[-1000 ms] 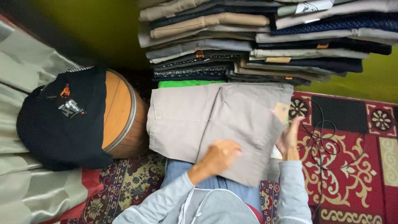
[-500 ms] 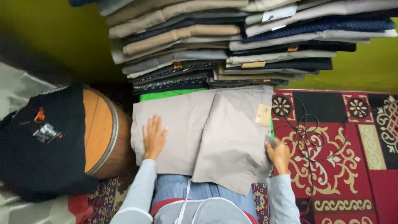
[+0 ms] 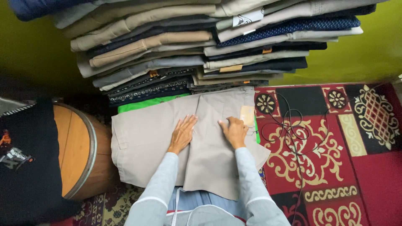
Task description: Fold various shirts and pants and place them into organized stacks.
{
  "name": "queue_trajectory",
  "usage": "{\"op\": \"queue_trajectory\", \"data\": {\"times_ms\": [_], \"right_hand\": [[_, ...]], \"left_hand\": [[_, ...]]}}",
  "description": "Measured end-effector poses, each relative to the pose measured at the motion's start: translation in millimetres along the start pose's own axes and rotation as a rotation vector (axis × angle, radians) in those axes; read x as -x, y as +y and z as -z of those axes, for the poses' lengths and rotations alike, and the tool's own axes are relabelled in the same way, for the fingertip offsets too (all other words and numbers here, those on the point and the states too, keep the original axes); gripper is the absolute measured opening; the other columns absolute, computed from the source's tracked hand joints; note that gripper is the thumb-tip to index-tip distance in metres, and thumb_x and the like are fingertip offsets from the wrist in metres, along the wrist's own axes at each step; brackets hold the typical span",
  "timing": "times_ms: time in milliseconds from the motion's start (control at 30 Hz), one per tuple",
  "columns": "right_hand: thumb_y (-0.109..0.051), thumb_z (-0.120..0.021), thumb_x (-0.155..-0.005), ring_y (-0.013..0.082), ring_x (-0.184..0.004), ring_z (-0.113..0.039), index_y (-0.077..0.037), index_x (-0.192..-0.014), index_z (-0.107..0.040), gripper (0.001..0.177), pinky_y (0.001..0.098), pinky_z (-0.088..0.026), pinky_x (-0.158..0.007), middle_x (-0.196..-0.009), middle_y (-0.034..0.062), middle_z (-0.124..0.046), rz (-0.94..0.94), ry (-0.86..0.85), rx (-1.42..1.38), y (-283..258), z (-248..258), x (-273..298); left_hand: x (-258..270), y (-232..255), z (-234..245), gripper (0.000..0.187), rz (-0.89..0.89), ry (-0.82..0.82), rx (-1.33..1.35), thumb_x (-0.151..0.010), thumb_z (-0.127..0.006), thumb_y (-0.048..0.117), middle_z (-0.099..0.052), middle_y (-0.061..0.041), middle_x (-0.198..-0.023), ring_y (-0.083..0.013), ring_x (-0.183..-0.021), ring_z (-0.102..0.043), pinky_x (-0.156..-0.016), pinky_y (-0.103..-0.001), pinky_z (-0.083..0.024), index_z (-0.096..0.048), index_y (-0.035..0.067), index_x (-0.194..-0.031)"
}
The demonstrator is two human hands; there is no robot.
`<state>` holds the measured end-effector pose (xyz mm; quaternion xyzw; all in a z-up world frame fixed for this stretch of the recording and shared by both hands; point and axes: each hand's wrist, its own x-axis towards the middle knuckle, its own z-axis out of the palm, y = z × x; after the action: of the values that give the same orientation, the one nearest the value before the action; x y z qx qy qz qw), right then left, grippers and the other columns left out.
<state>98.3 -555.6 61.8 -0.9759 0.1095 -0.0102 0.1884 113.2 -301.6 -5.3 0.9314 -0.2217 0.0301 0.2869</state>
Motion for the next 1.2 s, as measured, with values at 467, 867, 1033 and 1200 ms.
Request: {"op": "queue_trajectory", "data": {"times_ms": [467, 867, 1033, 1200], "right_hand": [[-0.045, -0.061, -0.1, 0.019, -0.088, -0.066, -0.024, -0.077, -0.059, 0.031, 0.0394, -0.036, -0.103, -0.077, 0.0002, -0.069, 0.025, 0.311, -0.008, 28.6, -46.0, 18.4], [-0.04, -0.066, -0.096, 0.0229, -0.084, -0.066, -0.019, -0.078, -0.061, 0.028, 0.0399, -0.038, -0.098, -0.075, 0.0058, -0.067, 0.052, 0.332, 0.008, 16.0, -33.0, 16.6], [-0.042, -0.064, -0.098, 0.0219, -0.086, -0.067, -0.021, -0.077, -0.061, 0.03, 0.0392, -0.036, -0.102, -0.076, 0.0043, -0.069, 0.027, 0.31, 0.02, 20.4, -38.5, 16.2], [-0.045, -0.064, -0.099, 0.0225, -0.089, -0.067, -0.021, -0.078, -0.061, 0.032, 0.0398, -0.035, -0.103, -0.077, 0.005, -0.07, 0.009, 0.307, 0.019, 22.1, -41.1, 17.0]], "left_hand": [[5.6, -73.8, 57.5, 0.052, 0.255, 0.108, -0.42, -0.095, -0.061, 0.021, -0.052, -0.012, -0.154, -0.0329, -0.148, -0.039, -0.118, -0.06, -0.028, -0.055, 0.009, -0.145], [-92.4, -33.7, -51.6, 0.057, 0.172, 0.133, -0.275, -0.102, -0.049, 0.038, -0.042, -0.007, -0.16, -0.0265, -0.153, -0.028, -0.121, -0.059, -0.02, -0.042, 0.013, -0.153], [-52.3, -45.0, -13.5, 0.068, 0.241, 0.16, -0.306, -0.098, -0.055, 0.049, -0.033, -0.009, -0.165, -0.0273, -0.155, -0.023, -0.12, -0.061, -0.018, -0.041, 0.012, -0.154], [23.6, -92.7, 64.1, 0.081, 0.435, 0.36, -0.399, -0.088, -0.07, 0.051, -0.036, -0.011, -0.164, -0.0324, -0.15, -0.033, -0.115, -0.066, -0.022, -0.042, 0.016, -0.156]]}}
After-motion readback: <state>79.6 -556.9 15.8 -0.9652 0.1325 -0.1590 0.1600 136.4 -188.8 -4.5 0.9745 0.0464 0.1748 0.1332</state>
